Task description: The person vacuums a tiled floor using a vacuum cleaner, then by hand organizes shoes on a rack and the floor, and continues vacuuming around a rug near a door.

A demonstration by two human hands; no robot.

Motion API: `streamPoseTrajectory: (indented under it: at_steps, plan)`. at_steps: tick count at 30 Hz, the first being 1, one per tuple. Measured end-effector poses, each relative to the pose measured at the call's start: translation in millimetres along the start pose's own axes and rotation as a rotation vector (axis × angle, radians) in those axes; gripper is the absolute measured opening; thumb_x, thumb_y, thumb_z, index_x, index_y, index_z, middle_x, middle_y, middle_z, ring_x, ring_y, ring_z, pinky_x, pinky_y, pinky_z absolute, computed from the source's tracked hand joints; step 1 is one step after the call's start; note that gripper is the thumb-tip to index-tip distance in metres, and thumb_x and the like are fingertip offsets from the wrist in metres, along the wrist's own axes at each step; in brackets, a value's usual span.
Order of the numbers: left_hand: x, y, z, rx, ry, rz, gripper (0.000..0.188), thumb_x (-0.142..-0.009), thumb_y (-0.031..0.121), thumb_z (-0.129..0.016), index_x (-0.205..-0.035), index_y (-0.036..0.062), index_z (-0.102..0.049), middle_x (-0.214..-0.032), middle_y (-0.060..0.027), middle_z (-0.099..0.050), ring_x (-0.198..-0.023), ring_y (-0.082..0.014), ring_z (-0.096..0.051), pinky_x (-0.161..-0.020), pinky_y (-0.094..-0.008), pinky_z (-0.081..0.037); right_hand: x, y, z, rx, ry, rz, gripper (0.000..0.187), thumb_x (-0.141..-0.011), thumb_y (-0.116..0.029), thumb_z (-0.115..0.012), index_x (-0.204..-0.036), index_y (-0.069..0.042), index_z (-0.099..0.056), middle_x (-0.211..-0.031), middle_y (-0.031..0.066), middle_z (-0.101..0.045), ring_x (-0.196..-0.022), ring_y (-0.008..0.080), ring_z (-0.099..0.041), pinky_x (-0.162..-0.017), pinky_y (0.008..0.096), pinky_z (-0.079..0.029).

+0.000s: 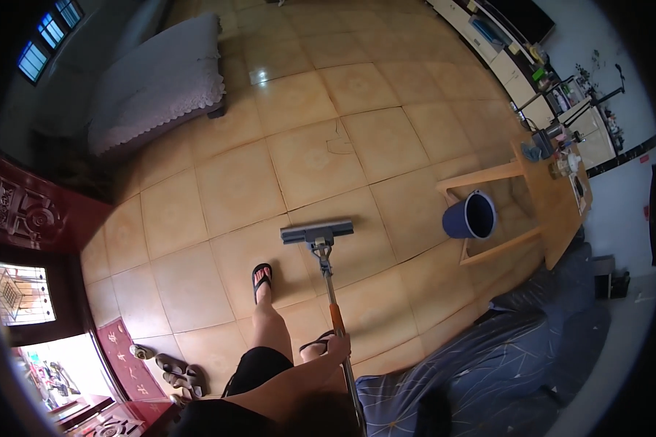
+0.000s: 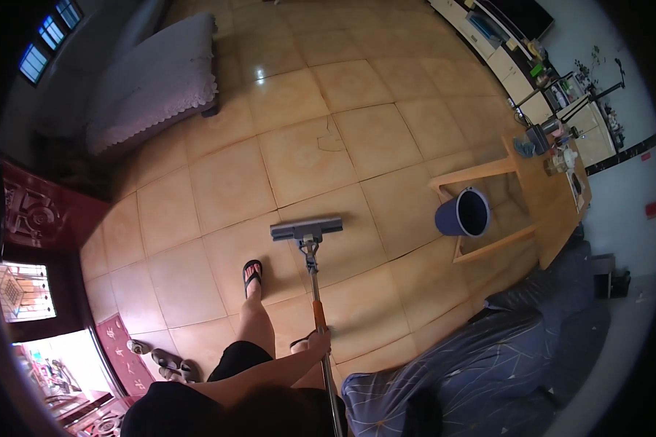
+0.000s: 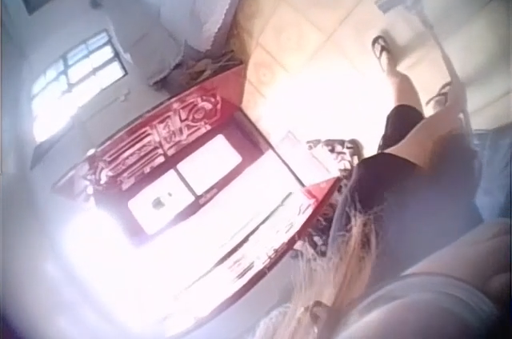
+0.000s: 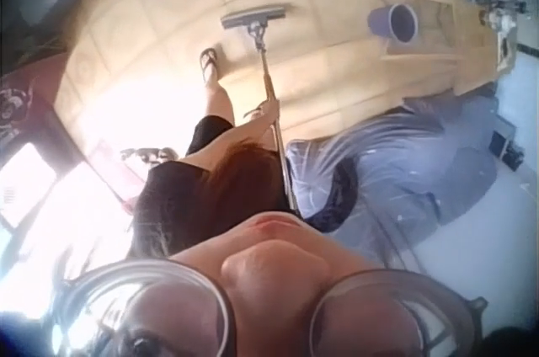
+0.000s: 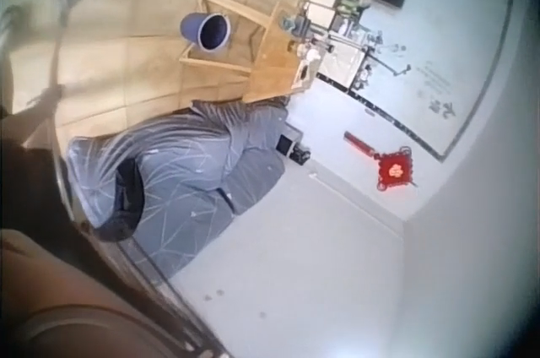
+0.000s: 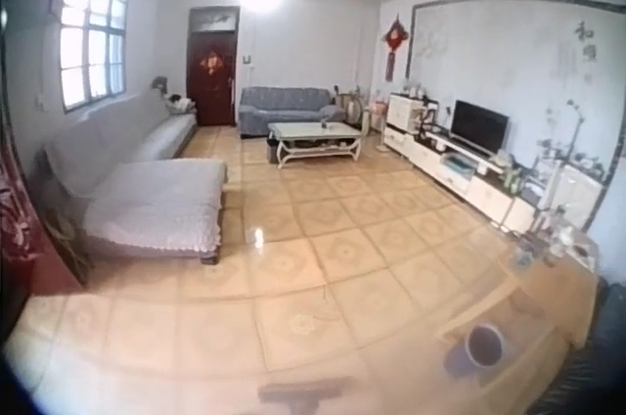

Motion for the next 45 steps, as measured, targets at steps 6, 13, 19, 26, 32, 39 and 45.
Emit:
streamPoseTrajectory:
  at_steps: [6,13,19,26,32,39,45]
  plan:
    - [-50.4,84.1,-8.4,0.173,-0.001,0.076,0.035,-0.073,0.031,-0.05,-0.055,0.0018,-0.045,-0.046,-0.0083,-0.047,-0.04,-0.0212,-0.051,-0.038,-0.0339,-0.042,30.8,-32.6,14.8,-0.031,0.086,-0.105,0.019,-0.081,-0.024,-0.048,-0.077,-0.007,-0.052,-0.056,0.0014,-0.047,-0.051,0.0092,-0.043,-0.046,0.0226,-0.034]
    - [-94.0,209.2,25.5,0.223,-0.002,0.043,0.036,-0.072,0.032,-0.05,-0.053,0.0012,-0.045,-0.043,-0.0085,-0.047,-0.037,-0.0203,-0.05,-0.037,-0.0334,-0.041,-1.3,-117.5,-26.6,-0.056,0.13,-0.181,0.021,-0.081,-0.026,-0.048,-0.074,-0.008,-0.053,-0.057,0.0009,-0.046,-0.052,0.0088,-0.041,-0.047,0.0237,-0.034]
    - [-193.3,321.1,104.2,0.053,0.014,-0.064,0.036,-0.073,0.031,-0.047,-0.052,0.0007,-0.047,-0.043,-0.0089,-0.048,-0.038,-0.0196,-0.052,-0.037,-0.0326,-0.042,-82.6,-205.5,-97.4,0.113,0.039,-0.051,0.023,-0.082,-0.029,-0.047,-0.076,-0.008,-0.053,-0.057,-0.0011,-0.047,-0.053,0.0096,-0.043,-0.047,0.0241,-0.034]
    - [-256.6,432.7,142.6,0.247,0.021,-0.109,0.03,-0.071,0.025,-0.047,-0.058,-0.0012,-0.045,-0.047,-0.0095,-0.048,-0.04,-0.0197,-0.052,-0.039,-0.032,-0.042,-125.3,-328.3,-105.9,-0.064,-0.037,-0.231,0.032,-0.081,-0.026,-0.048,-0.055,-0.007,-0.044,-0.042,0.0029,-0.042,-0.033,0.0131,-0.041,-0.032,0.0256,-0.033]
    - [-287.5,497.9,162.6,0.588,0.031,-0.09,0.023,-0.071,0.022,-0.054,-0.064,0.0016,-0.044,-0.048,-0.0064,-0.043,-0.039,-0.0165,-0.045,-0.036,-0.03,-0.038,-146.0,-421.8,-77.1,0.231,-0.009,-0.188,0.037,-0.08,-0.028,-0.05,-0.052,-0.005,-0.044,-0.041,0.005,-0.044,-0.033,0.0134,-0.043,-0.032,0.0262,-0.034]
    - [-302.7,492.6,245.4,0.774,0.186,-0.098,0.023,-0.07,0.021,-0.051,-0.064,0.0002,-0.044,-0.048,-0.0079,-0.044,-0.038,-0.0184,-0.045,-0.037,-0.0308,-0.039,-154.4,-483.1,-102.9,0.331,-0.141,-0.23,0.035,-0.08,-0.029,-0.05,-0.058,-0.003,-0.042,-0.042,0.0056,-0.043,-0.034,0.0133,-0.044,-0.035,0.0272,-0.037]
    - [-292.6,399.1,309.5,0.856,0.208,-0.097,0.023,-0.074,0.022,-0.051,-0.061,0.0072,-0.04,-0.044,-0.0048,-0.04,-0.035,-0.0161,-0.04,-0.033,-0.0284,-0.035,-161.6,-428.5,-142.6,0.46,-0.283,-0.194,0.029,-0.078,-0.028,-0.052,-0.072,-0.002,-0.041,-0.047,0.0052,-0.045,-0.035,0.011,-0.044,-0.036,0.0258,-0.038]
Point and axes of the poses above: each hand's wrist, its own x-axis away from the middle knuckle, its own z-axis out of the back of the hand, y = z × x, the point moved 6 cm from there along -x, towards the middle knuckle
